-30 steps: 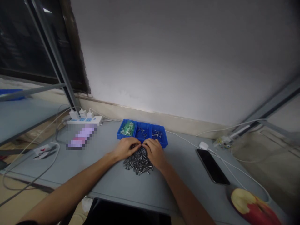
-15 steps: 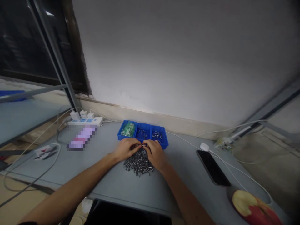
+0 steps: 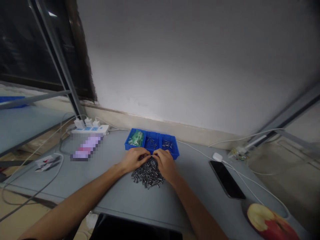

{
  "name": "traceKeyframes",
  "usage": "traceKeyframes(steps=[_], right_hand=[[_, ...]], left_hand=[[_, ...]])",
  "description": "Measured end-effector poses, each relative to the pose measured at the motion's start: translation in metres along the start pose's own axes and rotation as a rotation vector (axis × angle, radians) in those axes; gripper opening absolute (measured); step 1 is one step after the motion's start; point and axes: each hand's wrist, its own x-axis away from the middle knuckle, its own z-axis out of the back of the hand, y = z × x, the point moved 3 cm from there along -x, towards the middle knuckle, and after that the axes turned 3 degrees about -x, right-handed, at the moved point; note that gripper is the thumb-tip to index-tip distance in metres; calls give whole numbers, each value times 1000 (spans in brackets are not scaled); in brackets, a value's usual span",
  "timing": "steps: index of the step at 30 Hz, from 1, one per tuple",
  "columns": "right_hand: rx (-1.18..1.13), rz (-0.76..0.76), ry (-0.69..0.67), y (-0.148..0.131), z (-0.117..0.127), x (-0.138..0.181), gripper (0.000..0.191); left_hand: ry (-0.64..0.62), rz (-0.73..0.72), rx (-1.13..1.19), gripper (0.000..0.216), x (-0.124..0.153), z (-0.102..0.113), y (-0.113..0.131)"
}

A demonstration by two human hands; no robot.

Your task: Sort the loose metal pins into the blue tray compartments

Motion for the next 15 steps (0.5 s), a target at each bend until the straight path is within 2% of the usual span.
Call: traceKeyframes(steps=[4,10,15], right_hand=[[-19,-20,21,1,1,1,11],[0,2,-15,1,0,1,20],[-21,-4,3,2,0,0,13]], left_hand=[[-1,6,1,21,0,0,0],[1,-3,-2,20,0,0,0],[4,-5,0,21,1,-1,-2]])
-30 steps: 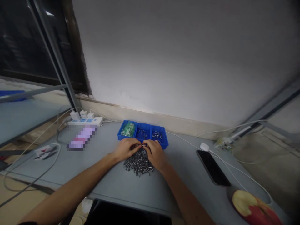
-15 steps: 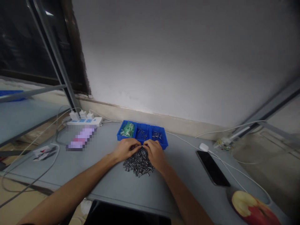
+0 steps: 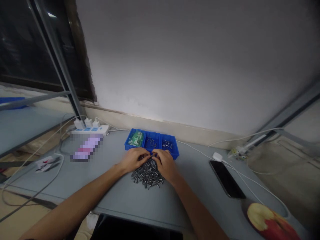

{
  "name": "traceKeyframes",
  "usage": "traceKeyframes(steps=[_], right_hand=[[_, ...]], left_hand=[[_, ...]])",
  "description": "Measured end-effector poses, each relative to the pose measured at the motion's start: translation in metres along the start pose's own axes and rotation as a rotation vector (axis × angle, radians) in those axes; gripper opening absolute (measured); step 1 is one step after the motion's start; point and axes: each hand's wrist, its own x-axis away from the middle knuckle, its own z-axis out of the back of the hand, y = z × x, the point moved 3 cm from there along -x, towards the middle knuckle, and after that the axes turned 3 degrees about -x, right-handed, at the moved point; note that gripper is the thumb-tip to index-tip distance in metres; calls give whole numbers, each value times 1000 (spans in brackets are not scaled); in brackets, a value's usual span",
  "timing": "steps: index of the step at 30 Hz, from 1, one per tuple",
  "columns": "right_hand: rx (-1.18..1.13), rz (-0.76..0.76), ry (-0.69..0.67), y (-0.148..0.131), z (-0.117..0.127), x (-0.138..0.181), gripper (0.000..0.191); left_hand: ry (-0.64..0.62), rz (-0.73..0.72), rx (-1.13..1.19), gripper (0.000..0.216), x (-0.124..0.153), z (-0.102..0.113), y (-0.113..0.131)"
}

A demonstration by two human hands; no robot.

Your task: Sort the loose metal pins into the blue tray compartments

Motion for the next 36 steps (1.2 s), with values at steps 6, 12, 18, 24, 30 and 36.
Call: traceKeyframes(steps=[6,12,18,24,30,36], right_hand=[[-1,16,-26,-1,1,0,12],[10,17,-30,-1,0,-1,20],[9,23,-21,-1,0,-1,19],[1,21,-21,-2,0,-1,12],[49,36,-18,-1,-1,-1,22],[100,81,-13,3,4,-4,29]], left_hand=[[-10,2,4,23,0,0,0],[-7,9,-4,23,0,0,0],[-7,7,8,23,1,-1,-3],[-9,13,-5,24,1,0,-2],[-8,5,2,26,0,1,1],[1,9,8,24,-1,3,3]])
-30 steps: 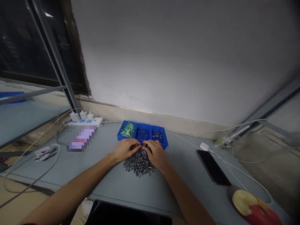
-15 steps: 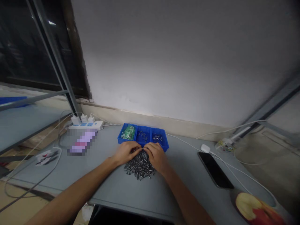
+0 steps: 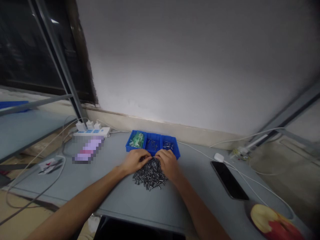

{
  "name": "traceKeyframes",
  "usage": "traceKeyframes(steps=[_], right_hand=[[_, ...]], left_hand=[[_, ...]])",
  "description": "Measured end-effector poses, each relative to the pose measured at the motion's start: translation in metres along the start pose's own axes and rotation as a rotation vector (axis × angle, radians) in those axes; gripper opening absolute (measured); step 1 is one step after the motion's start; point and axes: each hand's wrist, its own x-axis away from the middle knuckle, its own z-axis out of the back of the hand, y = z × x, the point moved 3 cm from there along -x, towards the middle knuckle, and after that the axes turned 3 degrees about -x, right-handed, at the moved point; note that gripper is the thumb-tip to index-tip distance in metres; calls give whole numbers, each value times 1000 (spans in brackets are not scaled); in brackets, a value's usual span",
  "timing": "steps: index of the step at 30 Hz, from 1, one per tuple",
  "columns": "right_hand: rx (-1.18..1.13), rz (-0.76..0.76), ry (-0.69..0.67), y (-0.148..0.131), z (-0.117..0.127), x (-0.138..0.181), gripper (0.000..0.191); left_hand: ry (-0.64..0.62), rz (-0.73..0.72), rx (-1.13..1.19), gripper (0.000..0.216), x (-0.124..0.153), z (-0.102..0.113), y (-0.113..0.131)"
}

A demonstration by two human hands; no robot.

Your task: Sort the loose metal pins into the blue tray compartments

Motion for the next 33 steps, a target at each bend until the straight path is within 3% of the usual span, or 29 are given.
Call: traceKeyframes(steps=[9,14,16,22,33], right_hand=[[2,10,185,10,16,-1,21],[111,-211,440,25,35,2,17],[167,-285,480,31,39,3,23],[155,-259,383,25,28,1,18],[97,-170,201,-4,4,0,18]], left_hand=[[29,36,-31,26,1,-1,-9],[-138,147,-248,25,-1,-1,-17],[-219,177,-340,25,-1,0,-17],[-349,261,-455,24,-2,-2,-15],[-356,339,-413,19,-3,-6,-18]])
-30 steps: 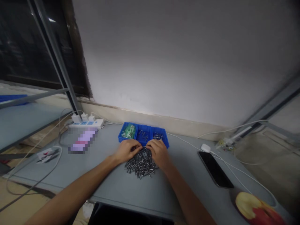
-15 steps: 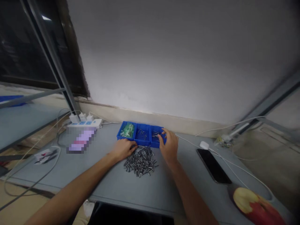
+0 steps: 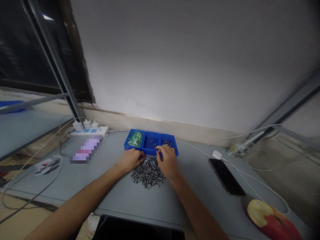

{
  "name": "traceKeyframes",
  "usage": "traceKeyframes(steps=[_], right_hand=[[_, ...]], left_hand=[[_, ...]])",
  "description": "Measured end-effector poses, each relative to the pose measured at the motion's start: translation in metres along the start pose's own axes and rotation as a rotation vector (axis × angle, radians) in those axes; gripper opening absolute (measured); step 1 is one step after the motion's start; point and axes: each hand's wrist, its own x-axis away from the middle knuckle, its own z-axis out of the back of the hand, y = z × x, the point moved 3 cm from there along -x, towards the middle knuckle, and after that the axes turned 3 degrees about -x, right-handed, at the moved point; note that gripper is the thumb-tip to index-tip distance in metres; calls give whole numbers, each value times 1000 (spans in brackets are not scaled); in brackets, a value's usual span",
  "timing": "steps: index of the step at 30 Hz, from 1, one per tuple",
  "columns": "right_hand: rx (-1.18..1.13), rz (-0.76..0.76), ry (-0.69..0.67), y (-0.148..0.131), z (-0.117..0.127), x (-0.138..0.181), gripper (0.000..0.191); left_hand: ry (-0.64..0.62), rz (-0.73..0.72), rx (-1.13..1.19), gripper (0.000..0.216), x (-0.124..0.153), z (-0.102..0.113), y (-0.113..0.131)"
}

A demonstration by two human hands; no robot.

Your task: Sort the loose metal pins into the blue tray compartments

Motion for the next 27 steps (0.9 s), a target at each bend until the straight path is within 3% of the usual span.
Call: traceKeyframes(steps=[12,17,27], right_hand=[[-12,78,-196,-6,-3,3,22],[-5,72,-271,-6,-3,3,14],[41,76,-306,-2,-5,3,12]], left_hand=[[27,-81,17,17,5,7,1],[72,-133,74,17,5,11,5],[107,-243,175,20,7,6,5]])
